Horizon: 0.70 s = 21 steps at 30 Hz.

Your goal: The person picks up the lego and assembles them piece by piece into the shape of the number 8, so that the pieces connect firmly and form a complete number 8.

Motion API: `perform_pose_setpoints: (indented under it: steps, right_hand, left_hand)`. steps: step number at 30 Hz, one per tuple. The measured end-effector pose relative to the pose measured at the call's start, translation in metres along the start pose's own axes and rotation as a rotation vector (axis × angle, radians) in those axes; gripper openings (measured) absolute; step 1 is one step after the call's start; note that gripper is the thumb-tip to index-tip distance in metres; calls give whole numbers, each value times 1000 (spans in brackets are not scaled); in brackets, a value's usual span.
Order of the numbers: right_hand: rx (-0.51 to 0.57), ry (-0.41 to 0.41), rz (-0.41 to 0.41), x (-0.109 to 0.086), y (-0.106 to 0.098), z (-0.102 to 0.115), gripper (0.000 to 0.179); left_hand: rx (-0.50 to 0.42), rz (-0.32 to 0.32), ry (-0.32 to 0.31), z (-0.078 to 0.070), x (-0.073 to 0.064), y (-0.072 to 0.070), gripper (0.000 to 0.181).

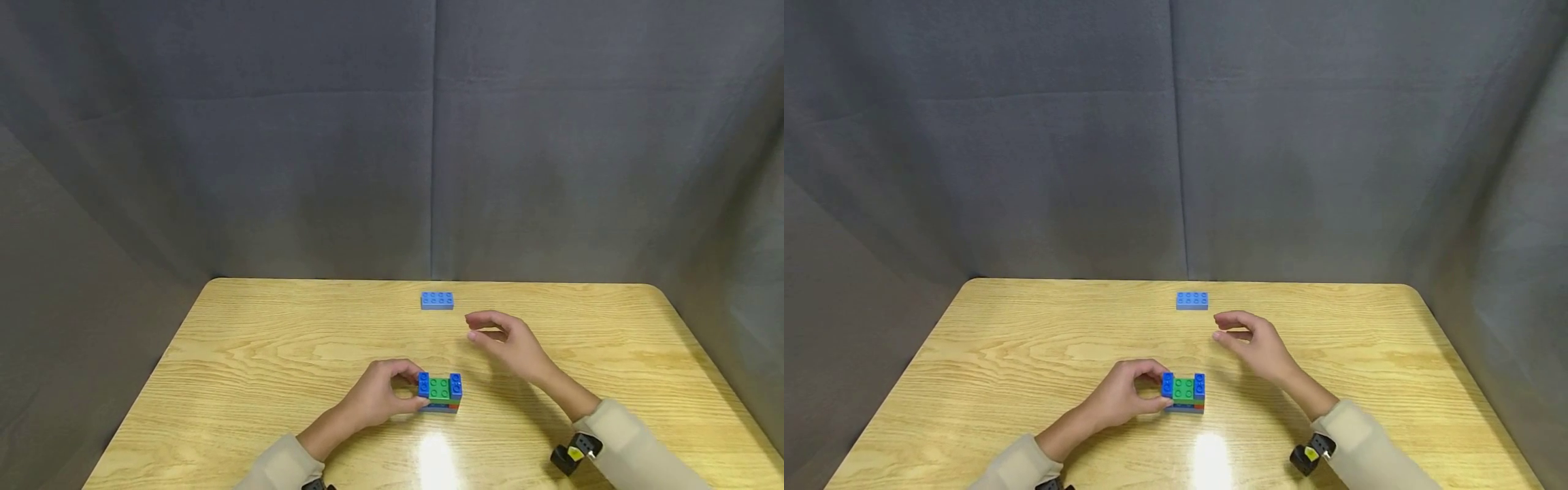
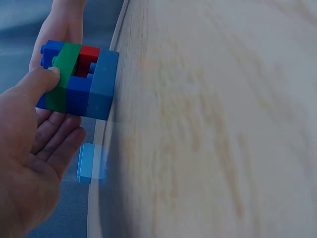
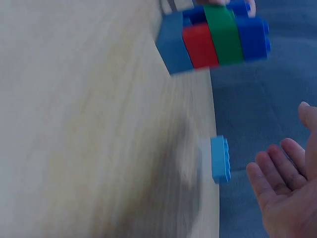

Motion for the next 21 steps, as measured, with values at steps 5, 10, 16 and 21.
perform_pose_setpoints:
  steps: [5,10,16,21]
  right_hand:
    - [5,0,-19,18,-7,-6,32]
    - [-20,-9,-29,35,-10,-12,35]
    - [-54,18,-30,54,-8,-24,38]
    - [-103,44,-15,69,-3,-34,40]
  left_hand:
    - [-20,5,-13,1,0,0,28]
    - [-24,7,-15,-1,-1,0,29]
    - [-22,12,-30,1,-1,0,29]
    - [-31,19,-31,3,0,1,28]
Point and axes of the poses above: each hand's wrist, its own x-axis towards the middle knuckle, its own y-axis out of the palm, z = x × y, the point moved 9 cm from there along x, towards the middle knuckle, and after that the axes turned 2 degrees about -z, right-handed, at the moved point
